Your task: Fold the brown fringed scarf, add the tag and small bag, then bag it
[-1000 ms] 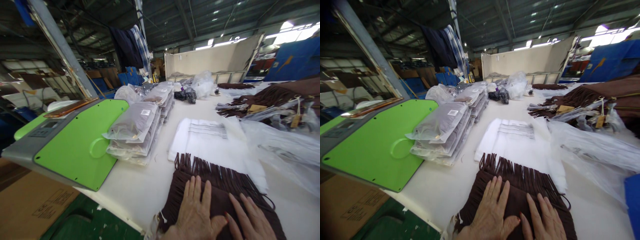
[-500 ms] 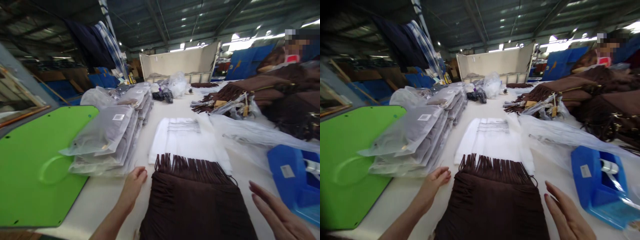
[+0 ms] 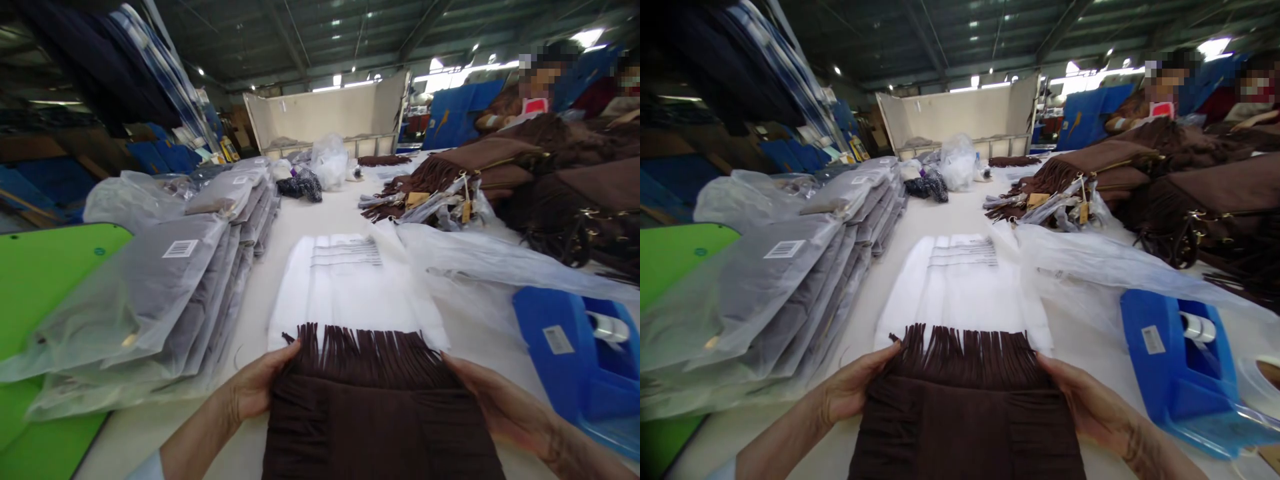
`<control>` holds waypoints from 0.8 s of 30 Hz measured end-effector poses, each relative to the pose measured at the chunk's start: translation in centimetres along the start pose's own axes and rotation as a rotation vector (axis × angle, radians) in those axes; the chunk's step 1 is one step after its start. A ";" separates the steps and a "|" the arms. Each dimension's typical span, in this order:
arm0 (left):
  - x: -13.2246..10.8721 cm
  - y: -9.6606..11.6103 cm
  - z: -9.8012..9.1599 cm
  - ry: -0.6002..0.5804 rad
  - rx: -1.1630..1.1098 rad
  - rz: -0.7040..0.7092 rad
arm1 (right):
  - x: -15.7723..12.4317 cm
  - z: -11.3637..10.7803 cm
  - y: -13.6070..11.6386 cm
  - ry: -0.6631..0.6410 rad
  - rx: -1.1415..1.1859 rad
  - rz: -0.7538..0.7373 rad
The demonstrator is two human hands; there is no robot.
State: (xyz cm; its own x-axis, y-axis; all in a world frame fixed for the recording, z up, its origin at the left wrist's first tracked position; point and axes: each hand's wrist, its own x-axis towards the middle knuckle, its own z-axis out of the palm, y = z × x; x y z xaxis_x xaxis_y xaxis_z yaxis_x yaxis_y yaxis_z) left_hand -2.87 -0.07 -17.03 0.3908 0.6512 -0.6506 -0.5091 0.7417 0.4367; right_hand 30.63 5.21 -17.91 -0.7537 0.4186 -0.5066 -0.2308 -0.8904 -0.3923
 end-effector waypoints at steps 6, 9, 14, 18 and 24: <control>2.2 0.3 -0.3 -0.141 0.043 -0.200 | 2.1 0.4 -1.1 -0.145 -0.038 0.203; 3.5 0.7 0.3 -0.285 0.122 -0.234 | 3.0 1.5 -2.0 -0.151 -0.232 0.180; 5.2 1.6 2.0 -0.405 0.274 -0.152 | 4.1 2.9 -3.1 -0.190 -0.330 0.198; 4.0 3.2 4.0 -0.418 0.420 -0.147 | 3.2 4.4 -4.0 -0.255 -0.527 0.125; -1.1 1.4 6.0 -0.405 1.177 0.180 | 0.6 5.1 -1.1 -0.187 -1.381 -0.257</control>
State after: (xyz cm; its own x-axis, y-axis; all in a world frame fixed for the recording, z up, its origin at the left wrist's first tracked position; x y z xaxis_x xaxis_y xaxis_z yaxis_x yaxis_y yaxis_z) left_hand 0.64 1.25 -11.97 0.7002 0.6056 -0.3780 0.3298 0.1952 0.9236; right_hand 27.33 5.52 -13.85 -0.8778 0.4131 -0.2423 0.3242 0.1401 -0.9355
